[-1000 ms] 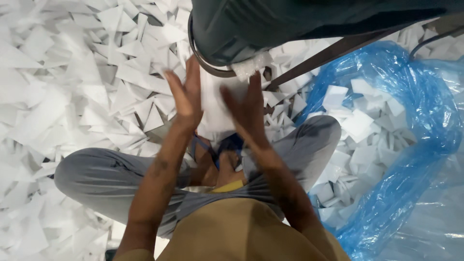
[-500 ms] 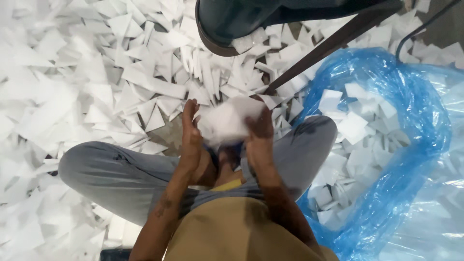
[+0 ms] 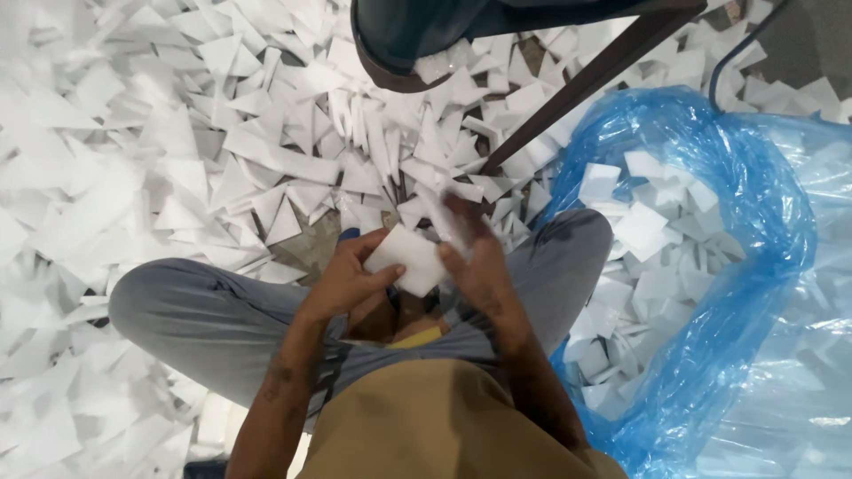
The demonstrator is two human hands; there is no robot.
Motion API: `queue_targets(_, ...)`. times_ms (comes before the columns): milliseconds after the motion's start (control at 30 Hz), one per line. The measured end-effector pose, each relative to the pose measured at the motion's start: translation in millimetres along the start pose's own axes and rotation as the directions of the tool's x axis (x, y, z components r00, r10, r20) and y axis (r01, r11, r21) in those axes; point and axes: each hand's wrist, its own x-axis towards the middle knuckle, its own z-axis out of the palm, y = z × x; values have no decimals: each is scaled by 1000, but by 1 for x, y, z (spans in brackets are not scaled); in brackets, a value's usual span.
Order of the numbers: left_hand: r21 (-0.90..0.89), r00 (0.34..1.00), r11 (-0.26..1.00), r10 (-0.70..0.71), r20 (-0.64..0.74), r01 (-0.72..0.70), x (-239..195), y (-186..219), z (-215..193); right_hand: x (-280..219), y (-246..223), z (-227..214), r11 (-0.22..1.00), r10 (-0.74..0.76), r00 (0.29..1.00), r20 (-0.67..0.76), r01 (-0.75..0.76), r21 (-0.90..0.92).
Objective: The person sits on the floor and repeatedly folds white paper sheets by hand. They pick up sheets from a pile, fold them into smaller rectangles, and place them into a blue plastic bag. The process is continuous and repetitive throughout the clip.
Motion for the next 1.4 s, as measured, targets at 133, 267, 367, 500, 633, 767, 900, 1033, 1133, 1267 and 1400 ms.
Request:
queue_targets(133, -294, 975, 952, 15, -220, -81, 15, -1, 15, -1, -9, 14, 982, -44, 999, -3, 44, 184)
queue_targets(267, -417, 962, 909, -113, -249, -1, 15, -7, 36, -7, -9, 35, 974, -169, 978, -119, 185, 134)
queue_targets(367, -538, 964, 842, -102, -245, -48, 12, -4, 41, -10, -9, 39, 972, -190, 969, -158, 208, 108)
queue_targets(500, -427, 956, 904, -91, -279, -38, 15, 3, 42, -11, -13, 35, 984, -180, 974, -136, 179, -21)
queue_targets(633, -361, 957, 932, -81, -278, -26, 13, 5, 41, -15, -17, 38, 990, -120, 985, -121, 127, 52)
queue_targets(767, -383, 959, 924, -95, -267, -15, 12, 1, 42, -17, -9, 42, 987, -49, 993, -109, 65, 149)
queue_targets(900, -425, 932, 903, -210, -294, 69, 20, -2, 35, -7, 13, 48, 859, -38, 999, -22, 44, 510)
queue_targets(1033, -381, 916, 922, -211, -341, 71, 34, 9, 19, 18, 30, 63, 619, 53, 998, 25, -52, 784)
queue_targets(1133, -306, 910, 949, -184, -370, 68, 52, 29, 1, 49, 31, 67, 580, 73, 997, 35, -71, 811)
queue_targets(1267, -277, 915, 961, -112, -388, 0, 82, 63, -21, 95, 25, 65, 527, -32, 997, 67, -40, 849)
queue_targets(1400, -278, 910, 956, -30, -414, -95, 110, 92, -36, 136, 32, 68, 372, -19, 993, 115, -100, 923)
